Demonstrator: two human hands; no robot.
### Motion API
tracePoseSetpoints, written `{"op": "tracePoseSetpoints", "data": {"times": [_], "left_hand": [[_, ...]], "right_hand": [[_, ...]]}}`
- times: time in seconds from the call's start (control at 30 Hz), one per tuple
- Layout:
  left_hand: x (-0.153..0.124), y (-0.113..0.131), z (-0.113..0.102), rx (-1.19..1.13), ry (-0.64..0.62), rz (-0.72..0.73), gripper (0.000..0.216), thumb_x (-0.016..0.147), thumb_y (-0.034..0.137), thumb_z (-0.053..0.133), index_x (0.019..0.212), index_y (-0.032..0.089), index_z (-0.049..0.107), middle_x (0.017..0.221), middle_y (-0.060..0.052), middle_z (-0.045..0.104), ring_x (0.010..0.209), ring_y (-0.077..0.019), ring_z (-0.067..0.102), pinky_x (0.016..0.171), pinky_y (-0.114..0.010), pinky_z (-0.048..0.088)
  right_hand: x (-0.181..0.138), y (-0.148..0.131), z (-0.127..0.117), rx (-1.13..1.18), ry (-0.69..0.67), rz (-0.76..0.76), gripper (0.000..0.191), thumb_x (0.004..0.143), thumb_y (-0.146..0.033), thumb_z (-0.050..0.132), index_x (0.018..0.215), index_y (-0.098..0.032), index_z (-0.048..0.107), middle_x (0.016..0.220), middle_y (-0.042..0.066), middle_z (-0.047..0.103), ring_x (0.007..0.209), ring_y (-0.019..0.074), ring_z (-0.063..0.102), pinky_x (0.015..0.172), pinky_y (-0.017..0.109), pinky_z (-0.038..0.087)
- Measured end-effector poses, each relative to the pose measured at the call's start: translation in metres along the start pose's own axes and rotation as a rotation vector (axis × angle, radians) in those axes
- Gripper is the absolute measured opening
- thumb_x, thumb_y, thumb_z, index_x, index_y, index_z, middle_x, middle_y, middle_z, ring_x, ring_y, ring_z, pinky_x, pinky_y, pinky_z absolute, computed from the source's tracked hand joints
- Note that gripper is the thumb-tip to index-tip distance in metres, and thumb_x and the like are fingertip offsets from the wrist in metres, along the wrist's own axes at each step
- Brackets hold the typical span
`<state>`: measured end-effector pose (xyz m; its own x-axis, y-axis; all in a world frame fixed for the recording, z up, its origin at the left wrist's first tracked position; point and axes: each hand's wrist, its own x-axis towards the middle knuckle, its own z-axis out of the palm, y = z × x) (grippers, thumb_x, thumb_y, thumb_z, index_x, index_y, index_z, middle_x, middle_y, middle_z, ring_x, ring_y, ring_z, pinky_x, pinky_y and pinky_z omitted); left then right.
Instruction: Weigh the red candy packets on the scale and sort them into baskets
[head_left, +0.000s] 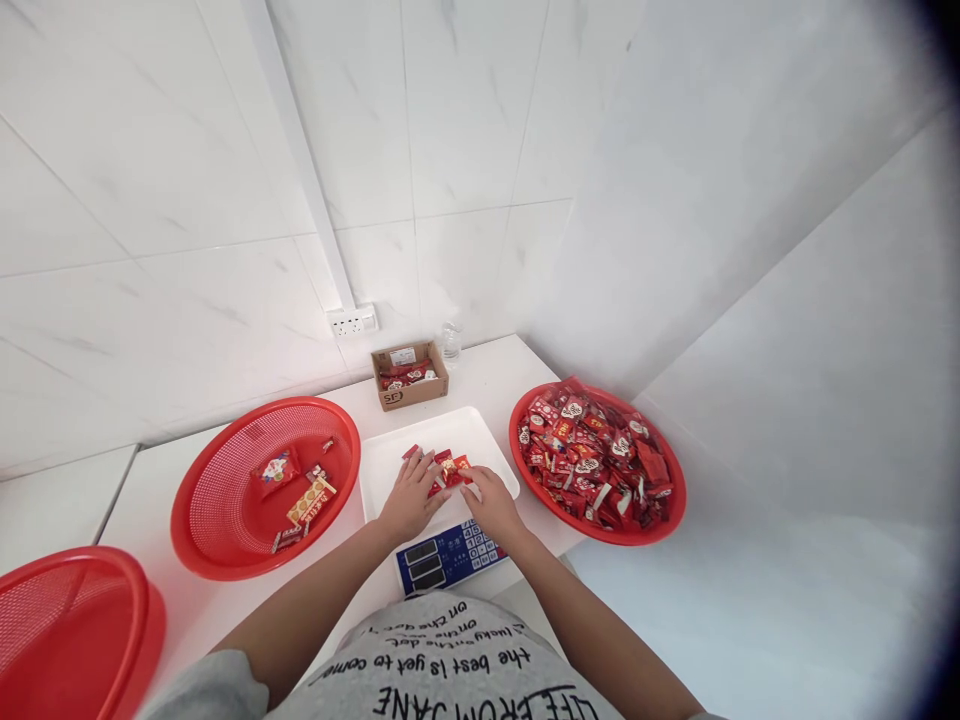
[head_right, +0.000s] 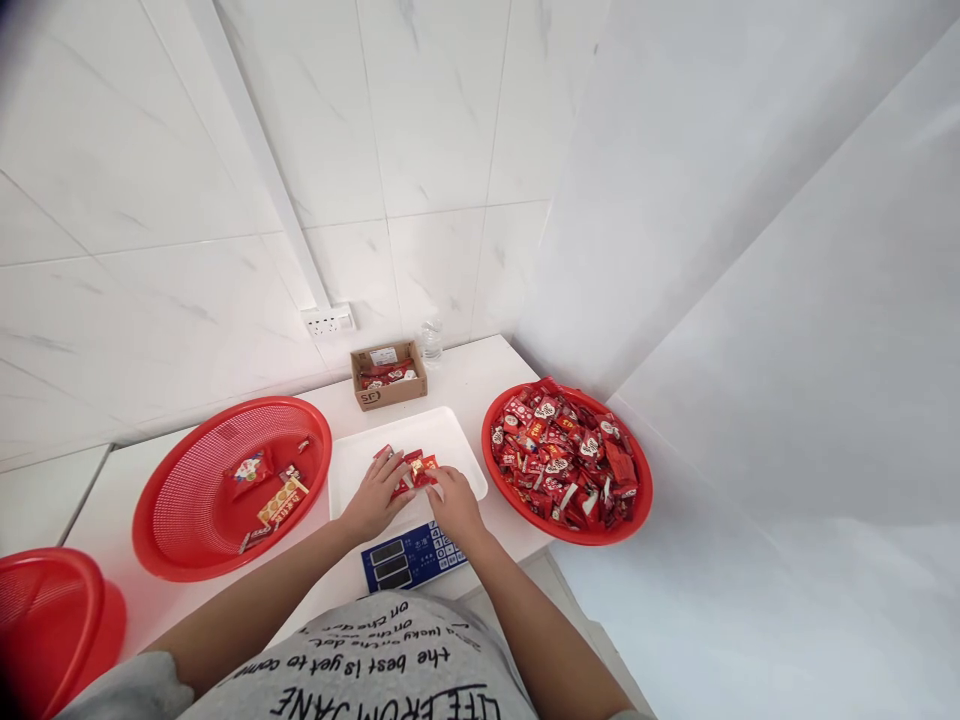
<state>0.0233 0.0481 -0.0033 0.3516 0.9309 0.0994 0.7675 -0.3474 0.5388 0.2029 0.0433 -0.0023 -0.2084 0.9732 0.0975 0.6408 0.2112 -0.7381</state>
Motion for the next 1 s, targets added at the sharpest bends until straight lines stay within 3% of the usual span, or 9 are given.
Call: {"op": "tracePoseSetpoints", "data": {"times": [0.07,0.13,0.23,0.37,0.47,0.57,0.67,1.0], "left_hand": [[0.0,0.014,-0.003,-0.246,0.029,-0.118,0.042,0.084,0.046,0.041,0.112,0.018,0.053,0.124,-0.011,0.052,0.119,-0.0242,0.042,0.098,-0.043,0.035],[-0.001,0.026,-0.006,-0.54,-0.001,-0.282,0.039,0.083,0.048,0.04,0.101,0.017,0.056,0.102,-0.008,0.063,0.093,-0.0199,0.057,0.082,-0.035,0.045],[-0.006,0.036,-0.011,-0.885,-0.037,-0.449,0.035,0.078,0.051,0.048,0.083,0.017,0.055,0.073,-0.001,0.061,0.065,-0.0131,0.056,0.064,-0.027,0.045],[-0.016,0.036,-0.018,-1.083,-0.033,-0.536,0.035,0.071,0.051,0.058,0.074,0.016,0.052,0.064,0.001,0.055,0.059,-0.01,0.051,0.062,-0.025,0.042],[-0.022,0.038,-0.022,-1.152,-0.049,-0.548,0.036,0.069,0.05,0.06,0.074,0.016,0.052,0.065,0.001,0.055,0.061,-0.0097,0.051,0.063,-0.024,0.041],[-0.025,0.044,-0.025,-1.154,-0.073,-0.546,0.035,0.069,0.049,0.061,0.076,0.016,0.053,0.068,0.001,0.055,0.063,-0.0095,0.051,0.064,-0.024,0.041],[-0.027,0.048,-0.025,-1.11,-0.107,-0.564,0.035,0.068,0.048,0.063,0.076,0.016,0.053,0.069,0.001,0.055,0.063,-0.0094,0.05,0.062,-0.023,0.04],[-0.03,0.042,-0.021,-1.053,-0.148,-0.559,0.031,0.066,0.044,0.064,0.068,0.015,0.053,0.06,0.003,0.052,0.059,-0.0104,0.047,0.058,-0.023,0.035]], "right_hand": [[-0.003,-0.006,-0.001,0.039,-0.003,-0.059,0.028,0.081,-0.022,0.047,0.106,-0.019,0.06,0.108,0.009,0.056,0.104,0.0191,0.049,0.092,0.035,0.039],[-0.008,-0.015,-0.002,0.071,-0.035,-0.128,0.025,0.081,-0.022,0.047,0.101,-0.021,0.061,0.105,0.008,0.056,0.102,0.0183,0.05,0.091,0.034,0.039],[-0.016,-0.026,-0.003,0.145,-0.097,-0.172,0.02,0.08,-0.022,0.048,0.094,-0.022,0.062,0.1,0.006,0.057,0.096,0.0172,0.051,0.085,0.032,0.042],[-0.022,-0.031,0.001,0.382,-0.087,0.032,0.024,0.08,-0.031,0.05,0.102,-0.021,0.053,0.098,0.005,0.059,0.081,0.0143,0.056,0.07,0.028,0.046],[-0.022,-0.03,0.004,0.484,-0.123,0.188,0.029,0.079,-0.039,0.051,0.099,-0.018,0.053,0.089,0.004,0.062,0.07,0.0126,0.056,0.064,0.026,0.045],[-0.021,-0.029,0.004,0.473,-0.243,0.211,0.027,0.08,-0.042,0.047,0.078,-0.017,0.056,0.068,0.0,0.059,0.06,0.0114,0.052,0.058,0.024,0.041],[-0.022,-0.03,0.003,0.436,-0.263,0.198,0.027,0.08,-0.04,0.048,0.066,-0.017,0.052,0.059,-0.003,0.054,0.055,0.0096,0.046,0.054,0.022,0.036],[-0.028,-0.03,0.004,0.412,-0.343,0.178,0.024,0.08,-0.037,0.049,0.075,-0.016,0.058,0.069,0.0,0.061,0.062,0.0108,0.051,0.057,0.022,0.038]]}}
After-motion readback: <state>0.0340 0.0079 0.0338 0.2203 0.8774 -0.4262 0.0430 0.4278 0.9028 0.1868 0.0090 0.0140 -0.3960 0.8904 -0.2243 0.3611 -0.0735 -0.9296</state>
